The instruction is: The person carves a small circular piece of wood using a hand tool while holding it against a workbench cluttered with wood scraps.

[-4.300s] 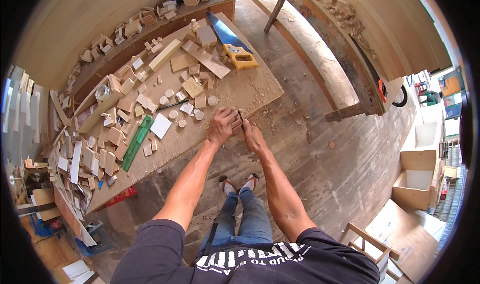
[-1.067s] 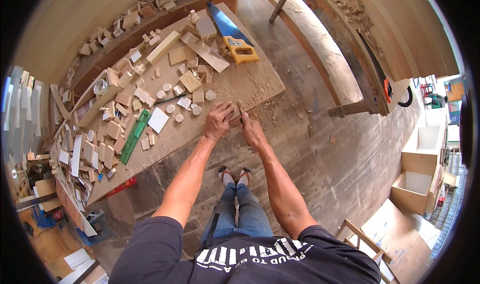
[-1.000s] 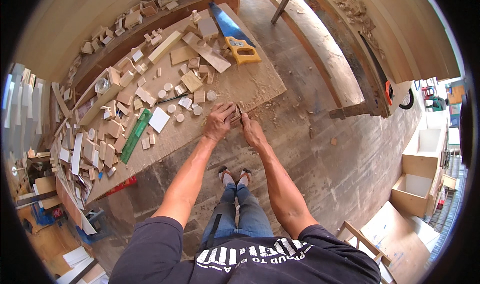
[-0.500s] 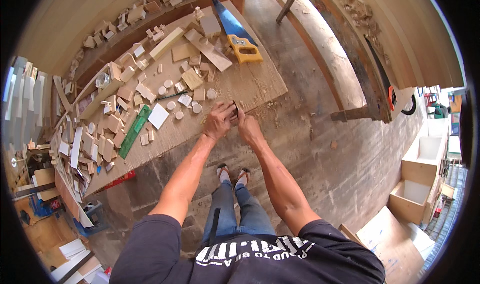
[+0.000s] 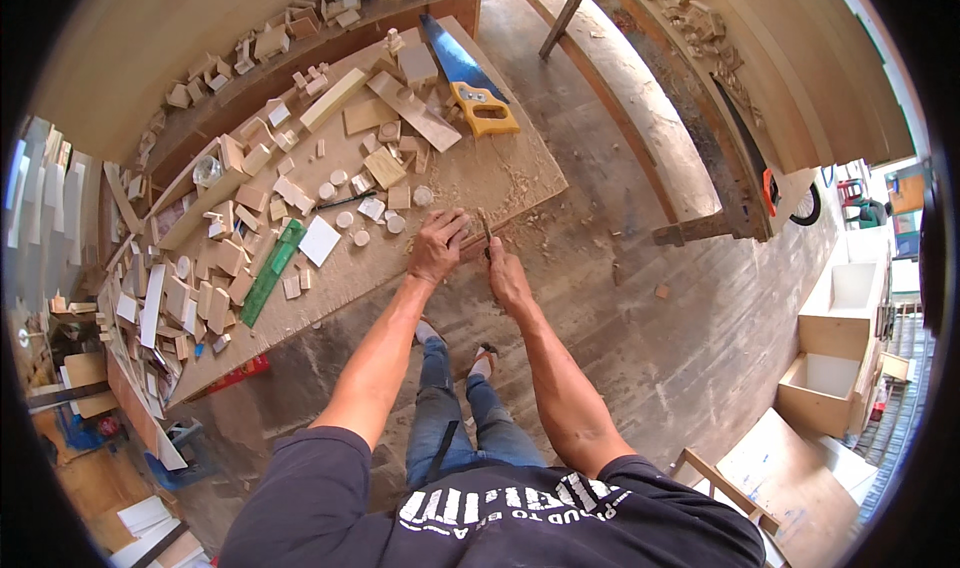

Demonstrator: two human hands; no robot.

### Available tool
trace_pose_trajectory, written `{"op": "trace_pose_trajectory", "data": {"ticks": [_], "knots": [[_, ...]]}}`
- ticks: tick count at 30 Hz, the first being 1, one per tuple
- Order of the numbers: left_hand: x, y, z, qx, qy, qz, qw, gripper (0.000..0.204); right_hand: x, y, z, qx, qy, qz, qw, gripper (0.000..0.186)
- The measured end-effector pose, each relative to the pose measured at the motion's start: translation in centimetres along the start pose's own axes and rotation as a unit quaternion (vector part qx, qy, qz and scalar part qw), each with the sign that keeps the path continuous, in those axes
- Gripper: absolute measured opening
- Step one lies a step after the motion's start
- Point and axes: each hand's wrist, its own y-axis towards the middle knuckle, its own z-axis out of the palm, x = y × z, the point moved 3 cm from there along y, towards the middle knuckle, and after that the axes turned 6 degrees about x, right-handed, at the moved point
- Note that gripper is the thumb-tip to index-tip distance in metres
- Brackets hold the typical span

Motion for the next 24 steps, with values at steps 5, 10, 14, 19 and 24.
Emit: {"op": "trace_pose_trajectory", "data": {"ticks": [5,10,14,19,24], "knots": [[-0.1,-0.1,-0.2,0.008,0.002,-0.011,1.000,0.026,0.5,0.3,1.5,0.014,0.043,0.010,0.999,0.078],[0.1,-0.3,-0.2,-0.007,0.021,0.001,1.000,0.027,1.8,0.0,2.3,-0.015,-0.006,-0.038,0.999,0.073],[-0.4,0.3,-0.1,0.001,0.015,-0.023,1.000,0.025,2.0,1.6,2.8,-0.055,-0.100,-0.052,0.992,0.067],[-0.2,-0.3,-0.1,-0.017,0.040,0.001,0.999,0.023,0.0,-0.8,2.4,-0.048,-0.082,-0.039,0.995,0.063],[-0.2,-0.4,0.0,-0.003,0.030,0.009,1.000,0.025,1.5,-1.8,1.4,-0.028,-0.003,-0.045,0.999,0.064]]}}
